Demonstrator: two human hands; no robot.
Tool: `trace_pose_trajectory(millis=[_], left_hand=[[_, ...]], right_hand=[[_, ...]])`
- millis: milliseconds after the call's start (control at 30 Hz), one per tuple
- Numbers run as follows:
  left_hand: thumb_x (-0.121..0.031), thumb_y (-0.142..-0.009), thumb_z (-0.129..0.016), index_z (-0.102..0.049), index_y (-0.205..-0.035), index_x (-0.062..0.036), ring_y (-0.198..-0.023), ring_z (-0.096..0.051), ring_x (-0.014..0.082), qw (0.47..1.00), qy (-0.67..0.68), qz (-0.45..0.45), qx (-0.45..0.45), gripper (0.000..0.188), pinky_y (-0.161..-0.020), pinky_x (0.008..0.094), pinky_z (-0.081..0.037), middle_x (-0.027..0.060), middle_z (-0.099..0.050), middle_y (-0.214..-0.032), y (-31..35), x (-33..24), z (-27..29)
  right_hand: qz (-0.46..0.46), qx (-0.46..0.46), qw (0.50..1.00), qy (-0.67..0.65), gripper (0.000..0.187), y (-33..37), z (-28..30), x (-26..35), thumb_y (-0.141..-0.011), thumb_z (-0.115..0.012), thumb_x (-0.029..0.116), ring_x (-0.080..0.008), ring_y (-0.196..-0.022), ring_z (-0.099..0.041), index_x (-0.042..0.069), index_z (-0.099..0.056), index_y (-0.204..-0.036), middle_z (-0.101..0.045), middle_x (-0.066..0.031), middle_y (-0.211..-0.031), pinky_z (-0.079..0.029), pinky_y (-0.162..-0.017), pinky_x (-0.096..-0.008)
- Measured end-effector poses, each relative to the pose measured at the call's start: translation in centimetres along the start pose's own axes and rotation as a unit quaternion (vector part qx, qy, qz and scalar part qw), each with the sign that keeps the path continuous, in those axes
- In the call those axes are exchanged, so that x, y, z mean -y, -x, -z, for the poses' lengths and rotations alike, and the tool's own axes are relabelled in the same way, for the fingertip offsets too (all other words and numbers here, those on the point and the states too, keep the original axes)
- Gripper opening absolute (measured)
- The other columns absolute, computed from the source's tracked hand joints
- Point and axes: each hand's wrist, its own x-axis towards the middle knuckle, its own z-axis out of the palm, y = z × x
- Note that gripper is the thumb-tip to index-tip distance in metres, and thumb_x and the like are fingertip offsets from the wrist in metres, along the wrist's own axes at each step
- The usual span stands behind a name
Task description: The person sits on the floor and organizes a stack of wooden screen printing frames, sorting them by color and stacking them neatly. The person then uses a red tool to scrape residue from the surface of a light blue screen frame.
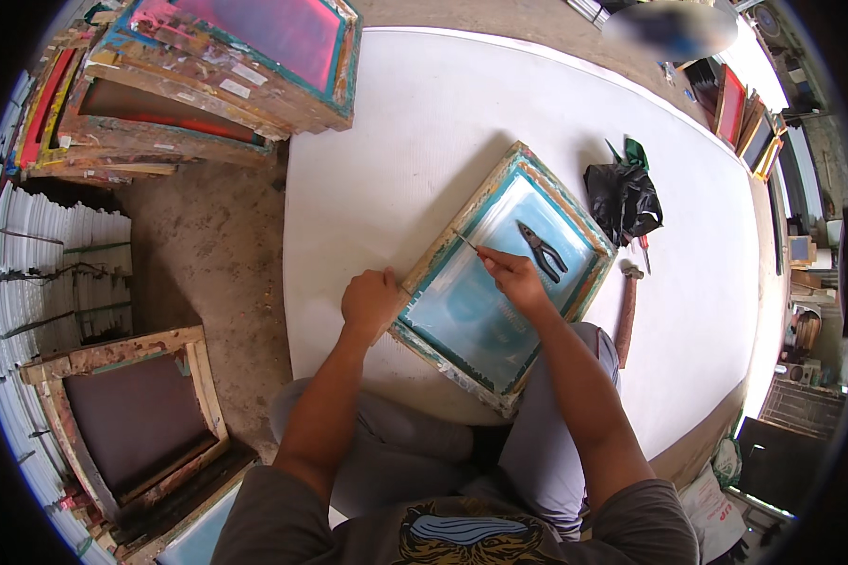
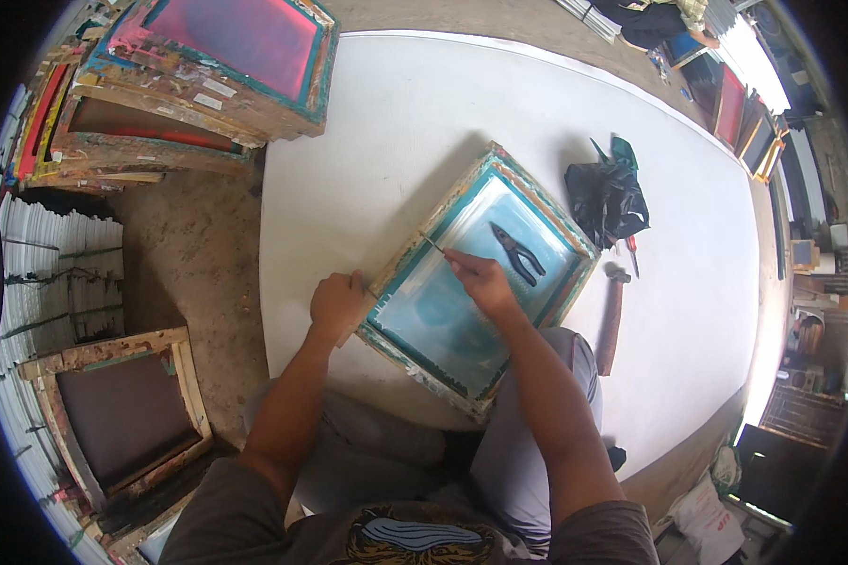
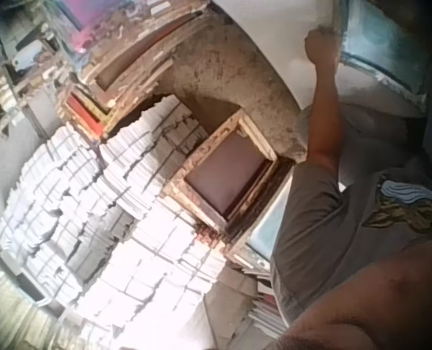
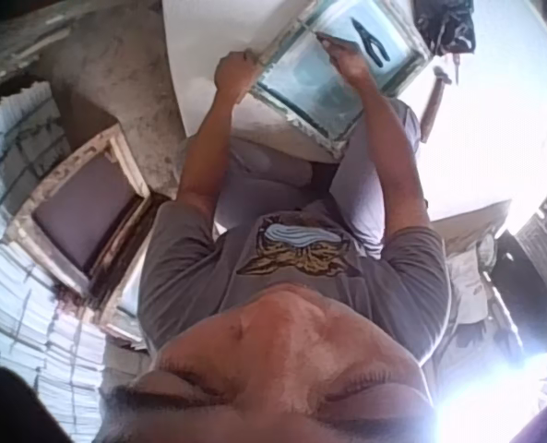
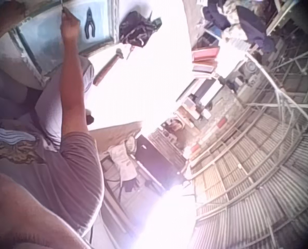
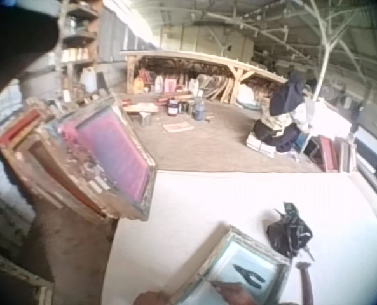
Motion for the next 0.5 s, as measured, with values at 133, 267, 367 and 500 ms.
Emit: trace_pose_trajectory(millis=[133, 267, 367, 500], left_hand=[[-0.039, -0.104, -0.046, -0.075, -0.079, 0.0009, -0.078, -0.07, 0.0451, 1.0, 0.001, -0.004, -0.007, 0.055, -0.078, 0.0535, -0.056, 0.026, -0.071, -0.08, 0.0, 0.5, -0.2], [-0.039, -0.104, -0.046, -0.075, -0.081, 0.0011, -0.078, -0.07, 0.0454, 1.0, 0.006, -0.007, 0.003, 0.055, -0.079, 0.0533, -0.056, 0.0271, -0.071, -0.081, 0.3, 0.0, 0.5], [-0.04, -0.105, -0.044, -0.076, -0.084, -0.0005, -0.084, -0.071, 0.0433, 1.0, -0.012, 0.003, 0.023, 0.055, -0.079, 0.0518, -0.056, 0.0247, -0.073, -0.085, 0.1, -0.1, 0.5], [-0.04, -0.104, -0.045, -0.076, -0.085, -0.0003, -0.083, -0.071, 0.044, 1.0, -0.004, -0.002, 0.023, 0.054, -0.079, 0.0522, -0.056, 0.0252, -0.073, -0.085, 0.3, -0.2, 0.8]], right_hand=[[-0.301, 0.083, 0.891, -0.33, 0.04, 0.8, 1.2, 2.7, -0.104, -0.061, 0.028, -0.0084, -0.054, -0.048, 0.009, -0.065, -0.139, -0.068, -0.0052, -0.086, -0.033, -0.04, -0.0248], [-0.294, 0.072, 0.926, -0.224, 0.039, 1.3, 1.5, 5.8, -0.104, -0.061, 0.028, -0.0076, -0.055, -0.048, 0.007, -0.066, -0.137, -0.067, -0.003, -0.085, -0.038, -0.043, -0.0247], [-0.107, 0.002, 0.994, 0.012, 0.037, 1.6, 1.0, 4.5, -0.103, -0.062, 0.028, -0.0156, -0.062, -0.063, 0.005, -0.068, -0.132, -0.074, -0.0076, -0.093, -0.051, -0.058, -0.0306], [0.043, -0.076, 0.981, 0.172, 0.032, 2.0, 0.1, 5.2, -0.1, -0.064, 0.025, -0.0325, -0.086, -0.074, 0.01, -0.071, -0.128, -0.076, -0.0166, -0.104, -0.056, -0.078, -0.0398]])
